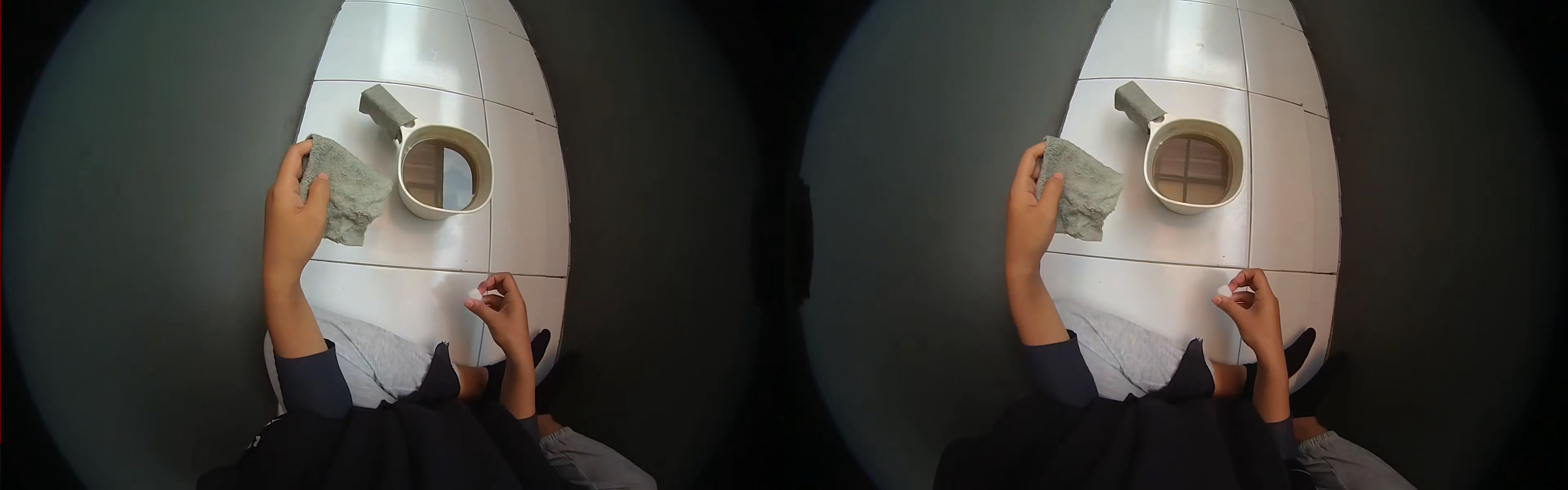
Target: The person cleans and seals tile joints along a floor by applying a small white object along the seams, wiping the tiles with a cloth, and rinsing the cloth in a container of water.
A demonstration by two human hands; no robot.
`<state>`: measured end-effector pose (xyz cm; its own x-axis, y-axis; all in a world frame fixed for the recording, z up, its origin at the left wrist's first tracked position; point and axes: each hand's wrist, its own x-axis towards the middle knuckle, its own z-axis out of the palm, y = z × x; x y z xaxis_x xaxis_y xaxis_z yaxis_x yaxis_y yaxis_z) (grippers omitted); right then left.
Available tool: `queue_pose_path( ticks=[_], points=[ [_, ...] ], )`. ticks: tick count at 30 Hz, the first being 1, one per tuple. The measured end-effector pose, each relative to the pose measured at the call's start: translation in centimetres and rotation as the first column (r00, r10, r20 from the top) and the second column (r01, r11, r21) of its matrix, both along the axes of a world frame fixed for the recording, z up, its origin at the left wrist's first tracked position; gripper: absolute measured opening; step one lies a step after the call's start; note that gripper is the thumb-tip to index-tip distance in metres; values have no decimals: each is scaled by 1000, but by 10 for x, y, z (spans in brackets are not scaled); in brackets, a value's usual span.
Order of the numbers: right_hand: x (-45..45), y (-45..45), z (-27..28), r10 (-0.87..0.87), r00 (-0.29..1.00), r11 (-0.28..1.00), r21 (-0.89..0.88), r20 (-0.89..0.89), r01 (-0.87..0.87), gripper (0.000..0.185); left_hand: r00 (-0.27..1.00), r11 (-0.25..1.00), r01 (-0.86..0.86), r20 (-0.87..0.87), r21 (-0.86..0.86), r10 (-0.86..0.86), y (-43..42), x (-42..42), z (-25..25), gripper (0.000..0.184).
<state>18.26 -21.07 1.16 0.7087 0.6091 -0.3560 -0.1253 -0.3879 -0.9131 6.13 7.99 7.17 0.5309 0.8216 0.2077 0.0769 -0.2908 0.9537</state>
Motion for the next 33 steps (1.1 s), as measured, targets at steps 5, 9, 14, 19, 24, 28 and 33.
queue_pose_path(
  ticks=[5,9,14,19,24,28,33],
  points=[
    [-17,41,-23,152,977,984,-120,146,-135,20,981,981,-190,-30,-33,190,5,-5,-2,30],
    [-19,65,-40,184,946,979,-140,267,-151,17,983,984,-179,46,-7,179,6,2,-13,30],
    [-22,76,-55,124,927,992,-44,353,-116,16,998,973,-63,16,-221,68,1,15,-10,28],
    [-20,78,-58,152,839,988,-71,523,-135,14,993,930,115,68,-349,-97,3,29,-27,28],
    [-13,73,-58,276,541,956,-168,794,-242,17,966,871,256,77,-420,-247,4,28,-34,27],
    [-11,68,-60,267,627,963,-169,732,-211,19,945,863,288,-25,-414,-327,6,8,-23,26],
    [-16,86,-66,280,623,954,-139,731,-266,19,854,920,281,-365,-274,-370,17,-12,-28,28]
  ],
)
